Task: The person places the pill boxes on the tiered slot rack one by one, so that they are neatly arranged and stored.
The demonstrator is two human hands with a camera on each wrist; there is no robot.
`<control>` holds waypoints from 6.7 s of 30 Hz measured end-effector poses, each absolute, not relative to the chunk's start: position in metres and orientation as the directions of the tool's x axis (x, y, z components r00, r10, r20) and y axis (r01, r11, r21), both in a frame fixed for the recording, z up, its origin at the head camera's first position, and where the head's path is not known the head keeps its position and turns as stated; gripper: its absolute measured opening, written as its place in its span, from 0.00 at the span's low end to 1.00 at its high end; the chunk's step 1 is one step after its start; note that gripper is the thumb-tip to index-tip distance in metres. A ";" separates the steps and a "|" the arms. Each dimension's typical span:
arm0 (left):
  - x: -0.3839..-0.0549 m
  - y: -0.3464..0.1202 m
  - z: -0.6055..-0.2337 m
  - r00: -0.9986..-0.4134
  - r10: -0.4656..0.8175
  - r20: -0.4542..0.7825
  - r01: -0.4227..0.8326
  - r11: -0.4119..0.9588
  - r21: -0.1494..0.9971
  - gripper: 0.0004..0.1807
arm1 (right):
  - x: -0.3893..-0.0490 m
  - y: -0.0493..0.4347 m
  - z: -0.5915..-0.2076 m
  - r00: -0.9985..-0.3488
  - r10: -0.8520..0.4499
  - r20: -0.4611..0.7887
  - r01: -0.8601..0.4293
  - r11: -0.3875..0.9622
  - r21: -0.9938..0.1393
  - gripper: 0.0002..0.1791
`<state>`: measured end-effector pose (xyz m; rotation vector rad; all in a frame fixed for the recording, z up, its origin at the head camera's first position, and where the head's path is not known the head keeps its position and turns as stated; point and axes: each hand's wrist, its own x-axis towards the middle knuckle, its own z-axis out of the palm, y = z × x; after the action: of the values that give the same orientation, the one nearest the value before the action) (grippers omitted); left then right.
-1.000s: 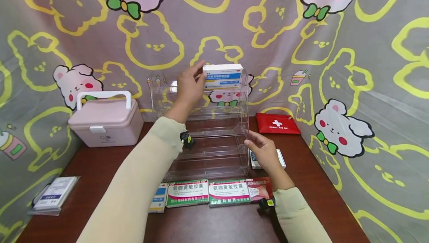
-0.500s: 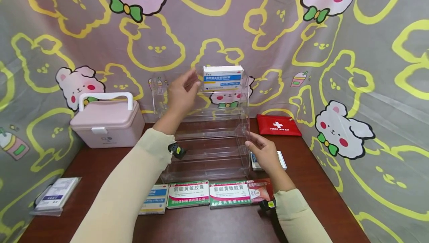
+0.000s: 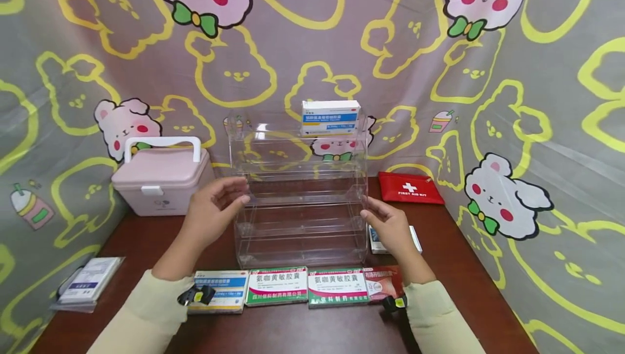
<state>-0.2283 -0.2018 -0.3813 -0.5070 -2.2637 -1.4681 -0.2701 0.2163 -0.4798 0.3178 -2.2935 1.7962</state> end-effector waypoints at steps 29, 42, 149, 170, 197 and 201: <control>-0.156 -0.339 -0.504 -0.925 0.381 -0.012 0.260 0.654 0.710 0.44 | -0.266 0.214 -0.477 -0.962 -0.029 0.271 -0.270 0.243 -0.932 0.28; -0.161 -0.338 -0.502 -0.942 0.322 -0.093 0.225 0.814 0.535 0.46 | -0.266 0.214 -0.478 -0.961 -0.034 0.275 -0.276 0.207 -0.939 0.27; -0.345 -0.200 -0.261 -0.866 -0.195 0.461 0.367 0.379 0.849 0.15 | -0.268 0.217 -0.478 -0.966 -0.031 0.258 -0.257 0.249 -0.934 0.28; -0.347 -0.213 -0.266 -0.880 -0.068 0.470 0.357 0.559 0.749 0.18 | -0.268 0.216 -0.479 -0.964 -0.028 0.263 -0.262 0.241 -0.935 0.28; -0.299 -0.211 -0.362 -0.842 -0.298 0.449 0.450 0.070 0.890 0.20 | -0.267 0.215 -0.481 -0.964 -0.021 0.266 -0.263 0.248 -0.932 0.27; -0.273 -0.206 -0.405 -0.871 -0.296 0.392 0.407 0.010 0.913 0.24 | -0.269 0.214 -0.481 -0.964 -0.016 0.266 -0.260 0.271 -0.927 0.27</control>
<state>-0.2727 -0.2060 -0.4047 -0.1137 -1.8104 -1.9118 -0.2690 0.2142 -0.4814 0.2576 -2.3337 1.7637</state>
